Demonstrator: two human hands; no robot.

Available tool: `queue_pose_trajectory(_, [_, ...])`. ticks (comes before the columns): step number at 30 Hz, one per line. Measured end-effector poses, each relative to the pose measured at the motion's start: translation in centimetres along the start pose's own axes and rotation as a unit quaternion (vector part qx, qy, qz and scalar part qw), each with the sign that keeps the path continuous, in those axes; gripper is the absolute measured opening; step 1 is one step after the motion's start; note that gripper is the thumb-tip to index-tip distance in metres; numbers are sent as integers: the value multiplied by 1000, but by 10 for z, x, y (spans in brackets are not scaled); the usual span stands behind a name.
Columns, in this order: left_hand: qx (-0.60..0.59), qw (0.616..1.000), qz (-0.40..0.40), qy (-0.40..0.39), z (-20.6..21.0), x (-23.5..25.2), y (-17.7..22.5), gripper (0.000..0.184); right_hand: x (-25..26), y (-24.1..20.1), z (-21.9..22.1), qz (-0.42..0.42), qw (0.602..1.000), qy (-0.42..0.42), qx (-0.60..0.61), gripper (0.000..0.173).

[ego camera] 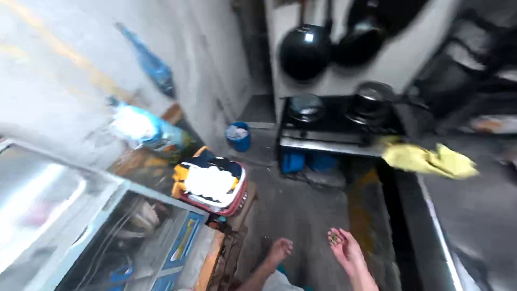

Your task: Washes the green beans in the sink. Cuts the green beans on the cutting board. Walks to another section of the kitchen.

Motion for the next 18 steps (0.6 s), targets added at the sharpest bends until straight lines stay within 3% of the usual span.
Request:
queue_pose_trajectory(4, [-31, 994, 95, 51, -71, 35, 103, 35, 37, 39, 143, 74, 986, -68, -132, 31])
queue_pose_trajectory(7, [-64, 974, 180, 122, -123, 45, 186, 34, 40, 67, 249, 132, 932, -151, -301, 33])
queue_pose_trajectory(10, [-76, 945, 250, 196, -177, 57, 241, 34, 32, 62, 375, 56, 880, -201, -427, 28])
queue_pose_trajectory(13, [-92, 918, 278, 266, -218, 62, 260, 33, -14, 21, 537, -96, 866, -260, -416, 26])
queue_pose_trajectory(18, [-136, 876, 256, 386, -256, 56, 244, 31, -102, -21, 803, -209, 811, -431, -336, 30])
Point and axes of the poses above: each hand's wrist, its own x-axis towards the middle knuckle, its own z-axis out of the palm, y = z × x, the point moved 3 cm from there along x, towards the middle knuckle, and after that the axes turned 12 degrees about y, right-handed, at the moved point
